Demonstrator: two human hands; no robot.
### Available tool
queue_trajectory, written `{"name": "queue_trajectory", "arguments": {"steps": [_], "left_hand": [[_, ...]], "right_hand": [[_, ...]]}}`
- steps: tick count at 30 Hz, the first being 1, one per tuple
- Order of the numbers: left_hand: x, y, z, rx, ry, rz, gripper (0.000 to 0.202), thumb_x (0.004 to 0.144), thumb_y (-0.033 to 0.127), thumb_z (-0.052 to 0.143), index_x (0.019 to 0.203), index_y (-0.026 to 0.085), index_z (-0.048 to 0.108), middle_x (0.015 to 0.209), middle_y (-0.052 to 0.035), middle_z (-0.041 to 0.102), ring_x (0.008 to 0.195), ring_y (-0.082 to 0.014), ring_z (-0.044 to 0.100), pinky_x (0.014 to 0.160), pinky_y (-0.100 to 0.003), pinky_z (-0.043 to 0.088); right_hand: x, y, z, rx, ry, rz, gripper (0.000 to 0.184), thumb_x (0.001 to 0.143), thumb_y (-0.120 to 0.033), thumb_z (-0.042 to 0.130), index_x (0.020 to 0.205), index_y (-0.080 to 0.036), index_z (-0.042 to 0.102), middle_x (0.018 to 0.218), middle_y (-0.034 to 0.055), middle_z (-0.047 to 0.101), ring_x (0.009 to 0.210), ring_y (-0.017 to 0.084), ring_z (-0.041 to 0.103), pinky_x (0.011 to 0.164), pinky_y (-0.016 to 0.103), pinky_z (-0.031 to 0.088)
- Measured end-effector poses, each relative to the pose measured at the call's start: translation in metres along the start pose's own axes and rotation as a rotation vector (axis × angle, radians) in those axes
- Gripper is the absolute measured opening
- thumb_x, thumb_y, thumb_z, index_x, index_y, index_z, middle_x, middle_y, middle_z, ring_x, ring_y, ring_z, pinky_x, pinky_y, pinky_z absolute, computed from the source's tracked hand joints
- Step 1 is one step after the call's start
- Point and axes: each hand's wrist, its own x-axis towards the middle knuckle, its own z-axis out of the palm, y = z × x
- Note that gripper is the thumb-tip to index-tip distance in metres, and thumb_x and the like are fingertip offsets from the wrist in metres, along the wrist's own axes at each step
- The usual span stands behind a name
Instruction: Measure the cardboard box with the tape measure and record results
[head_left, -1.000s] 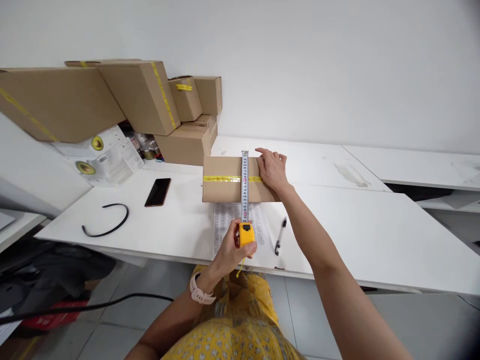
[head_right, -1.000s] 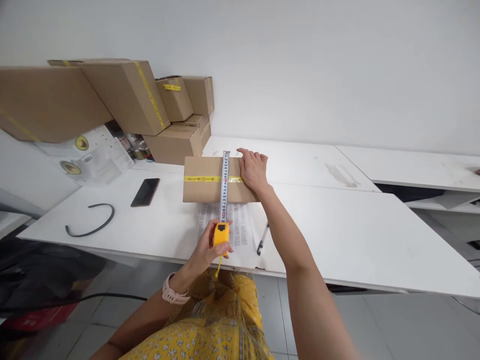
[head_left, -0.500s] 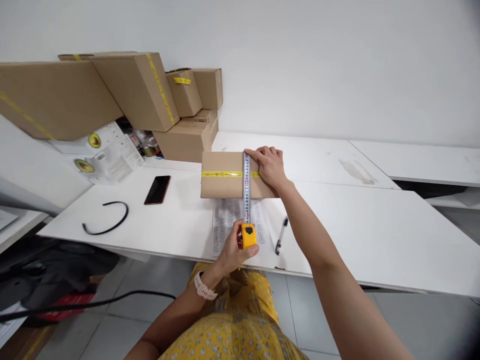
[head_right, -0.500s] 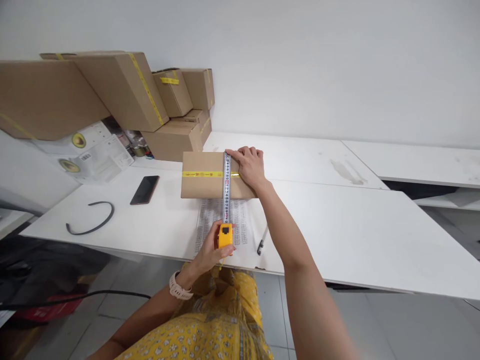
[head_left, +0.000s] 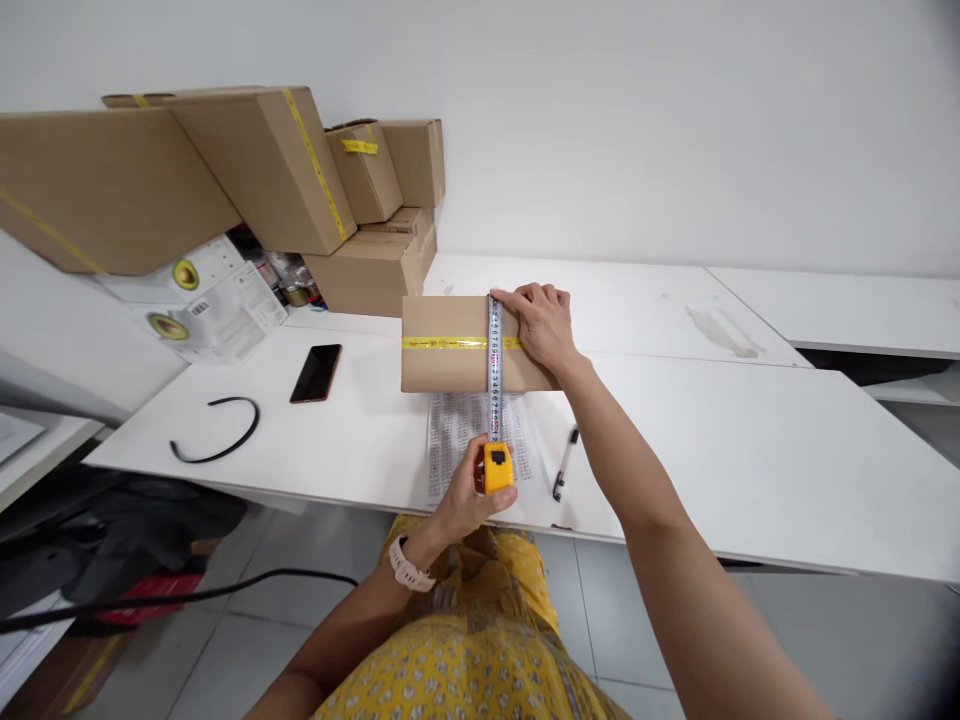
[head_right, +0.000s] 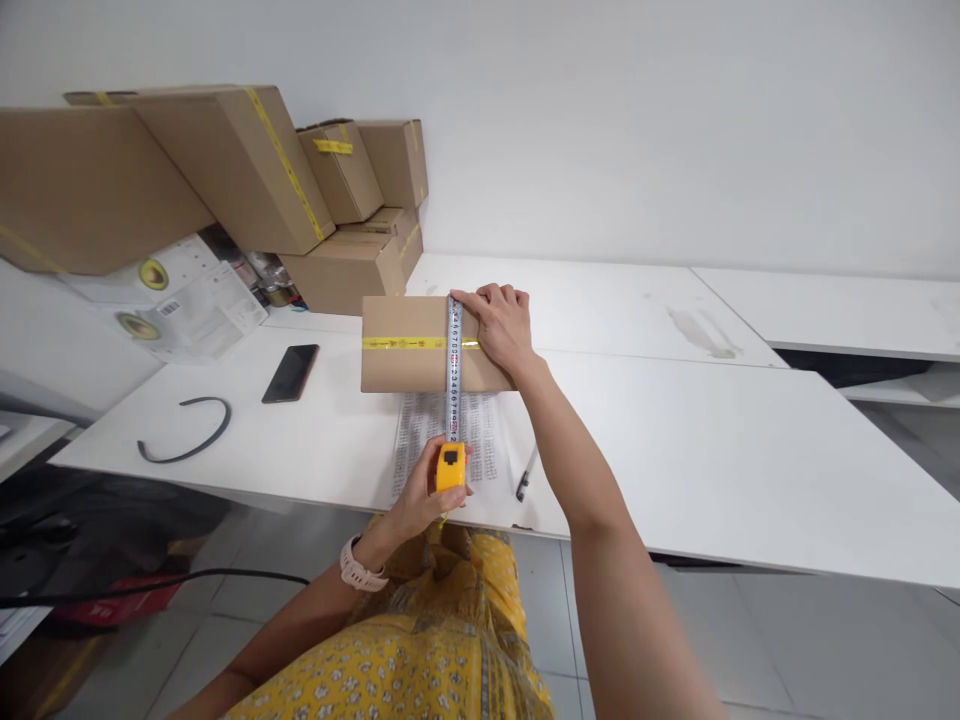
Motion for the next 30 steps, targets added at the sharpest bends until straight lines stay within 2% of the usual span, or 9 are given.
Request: {"name": "queue_trajectory", "arguments": {"steps": [3,5,8,10,13,18,23,27,30], "left_hand": [[-0.015,0.013,-0.006,-0.033,-0.014,0.058,0.062,0.077,0.041,0.08,0.128,0.034,0.046,0.133,-0.0099,0.06,0.083,-0.0207,0.07,0.068,-0.035,0.058],[-0.023,0.028,-0.016,-0.042,0.055,0.188,0.066,0.076,0.043,0.081,0.131,0.036,0.046,0.133,-0.0093,0.061,0.089,-0.0237,0.071,0.073,-0.038,0.059],[-0.022,0.051,-0.044,-0.008,0.324,0.473,0.066,0.072,0.046,0.083,0.129,0.034,0.051,0.133,-0.0086,0.063,0.107,-0.0267,0.067,0.087,-0.041,0.058],[-0.012,0.061,-0.068,0.032,0.488,0.561,0.067,0.068,0.049,0.086,0.123,0.03,0.054,0.138,-0.0097,0.061,0.117,-0.0274,0.063,0.091,-0.039,0.056],[0.003,0.061,-0.098,0.004,0.573,0.488,0.064,0.066,0.053,0.085,0.116,0.027,0.055,0.14,-0.011,0.06,0.118,-0.0261,0.062,0.09,-0.036,0.056],[0.01,0.04,-0.109,-0.104,0.45,0.3,0.059,0.067,0.055,0.081,0.111,0.024,0.056,0.117,-0.0085,0.064,0.102,-0.0231,0.064,0.078,-0.033,0.057],[0.023,0.025,-0.108,0.034,0.506,0.385,0.065,0.062,0.051,0.086,0.113,0.027,0.054,0.099,-0.0008,0.058,0.086,-0.0168,0.059,0.07,-0.027,0.052],[0.035,0.013,-0.116,0.033,0.489,0.309,0.062,0.061,0.047,0.085,0.11,0.025,0.054,0.096,-0.0005,0.056,0.082,-0.0153,0.057,0.072,-0.028,0.053],[0.027,0.012,-0.118,0.074,0.513,0.292,0.057,0.064,0.045,0.083,0.109,0.024,0.055,0.094,-0.0005,0.057,0.079,-0.0146,0.057,0.071,-0.028,0.053]], "right_hand": [[-0.001,-0.001,0.0,-0.015,0.008,0.022,0.054,0.103,-0.022,0.022,0.148,-0.033,0.05,0.115,0.0096,0.065,0.105,0.028,0.051,0.1,0.048,0.034],[-0.003,-0.003,0.001,-0.032,0.035,0.045,0.054,0.103,-0.023,0.02,0.151,-0.027,0.046,0.112,0.0106,0.065,0.107,0.028,0.052,0.104,0.049,0.032],[-0.012,-0.003,0.004,-0.064,0.111,0.084,0.049,0.105,-0.032,0.022,0.139,-0.025,0.056,0.12,0.0126,0.064,0.121,0.03,0.05,0.112,0.056,0.024],[-0.022,-0.001,0.006,-0.08,0.168,0.119,0.045,0.105,-0.044,0.027,0.132,-0.027,0.059,0.132,0.0145,0.058,0.132,0.035,0.043,0.112,0.063,0.023],[-0.044,0.002,0.007,-0.069,0.208,0.167,0.052,0.1,-0.061,0.035,0.136,-0.028,0.053,0.149,0.0169,0.042,0.137,0.041,0.037,0.102,0.065,0.037],[-0.082,-0.009,0.0,-0.018,0.153,0.219,0.06,0.096,-0.066,0.041,0.144,-0.029,0.044,0.155,0.0177,0.028,0.127,0.037,0.049,0.087,0.051,0.054],[-0.101,-0.022,0.009,-0.031,0.193,0.192,0.056,0.099,-0.059,0.04,0.147,-0.029,0.041,0.151,0.0172,0.031,0.14,0.039,0.038,0.094,0.058,0.052],[-0.113,-0.021,0.033,0.015,0.212,0.246,0.05,0.101,-0.053,0.04,0.143,-0.027,0.045,0.147,0.0178,0.037,0.142,0.036,0.038,0.103,0.06,0.048],[-0.123,-0.023,0.039,0.072,0.167,0.268,0.045,0.102,-0.049,0.04,0.137,-0.024,0.052,0.145,0.019,0.044,0.14,0.034,0.042,0.106,0.059,0.046]]}}
